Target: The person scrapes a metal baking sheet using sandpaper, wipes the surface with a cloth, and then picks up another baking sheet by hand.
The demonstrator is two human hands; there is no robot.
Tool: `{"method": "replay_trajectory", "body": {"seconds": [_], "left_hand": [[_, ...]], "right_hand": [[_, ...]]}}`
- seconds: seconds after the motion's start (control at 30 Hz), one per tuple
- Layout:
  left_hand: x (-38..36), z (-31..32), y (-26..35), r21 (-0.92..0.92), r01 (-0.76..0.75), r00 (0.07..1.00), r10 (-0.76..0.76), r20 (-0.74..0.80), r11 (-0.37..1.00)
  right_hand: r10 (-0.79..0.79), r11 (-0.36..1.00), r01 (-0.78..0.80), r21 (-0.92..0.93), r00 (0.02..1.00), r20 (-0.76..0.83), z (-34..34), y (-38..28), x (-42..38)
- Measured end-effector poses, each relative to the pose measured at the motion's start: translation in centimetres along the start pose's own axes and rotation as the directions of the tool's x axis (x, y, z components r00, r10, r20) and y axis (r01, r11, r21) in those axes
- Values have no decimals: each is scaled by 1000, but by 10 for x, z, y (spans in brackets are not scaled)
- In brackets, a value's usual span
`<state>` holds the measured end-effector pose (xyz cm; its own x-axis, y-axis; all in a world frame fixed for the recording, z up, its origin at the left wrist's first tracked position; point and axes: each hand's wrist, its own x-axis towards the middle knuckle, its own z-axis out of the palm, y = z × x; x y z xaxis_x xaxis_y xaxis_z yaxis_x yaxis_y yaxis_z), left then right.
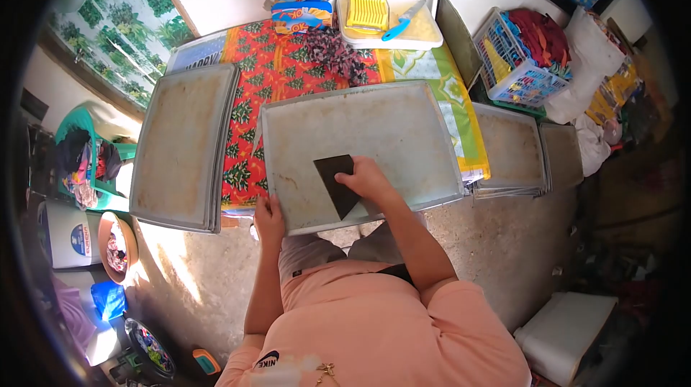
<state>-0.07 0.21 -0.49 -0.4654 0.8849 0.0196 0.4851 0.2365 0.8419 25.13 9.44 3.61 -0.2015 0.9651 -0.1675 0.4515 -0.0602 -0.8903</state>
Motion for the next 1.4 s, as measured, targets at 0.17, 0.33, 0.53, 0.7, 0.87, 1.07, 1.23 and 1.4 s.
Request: {"method": "replay_trajectory", "body": {"seconds": [0.17, 0.33, 0.53, 0.7, 0.87, 1.07, 1.23, 1.4], "left_hand": [[1, -1, -4, 34, -15, 1000, 16, -13, 999], [0, 4, -4, -16, 15, 1000, -15, -9, 1000], [1, 4, -7, 7, -13, 999, 13, -36, 1000], [0, 0, 3, -8, 41, 999, -41, -4, 999], [0, 0, -1, 14, 11, 1000, -11, -26, 1000], [2, 2, -3, 14, 26, 999, -26, -26, 1000], [0, -2, 2, 44, 16, 1000, -16, -3, 999], [0, -2, 2, 33, 16, 1000, -16, 0, 999]], "right_hand": [[72, 997, -72, -4, 991, -113, -52, 21, 0], [57, 995, -67, -73, 989, -137, -40, 0, -8], [68, 988, -50, 144, 990, -125, -47, 22, -9], [32, 991, -46, -123, 993, -110, -32, -3, -5], [109, 983, -90, 163, 988, -110, -48, 22, -13], [12, 993, 8, 120, 986, -165, -30, 20, -6], [-63, 993, 84, 78, 970, -237, -73, -16, -44], [-288, 843, 282, -457, 956, 59, -78, -53, -107]]}}
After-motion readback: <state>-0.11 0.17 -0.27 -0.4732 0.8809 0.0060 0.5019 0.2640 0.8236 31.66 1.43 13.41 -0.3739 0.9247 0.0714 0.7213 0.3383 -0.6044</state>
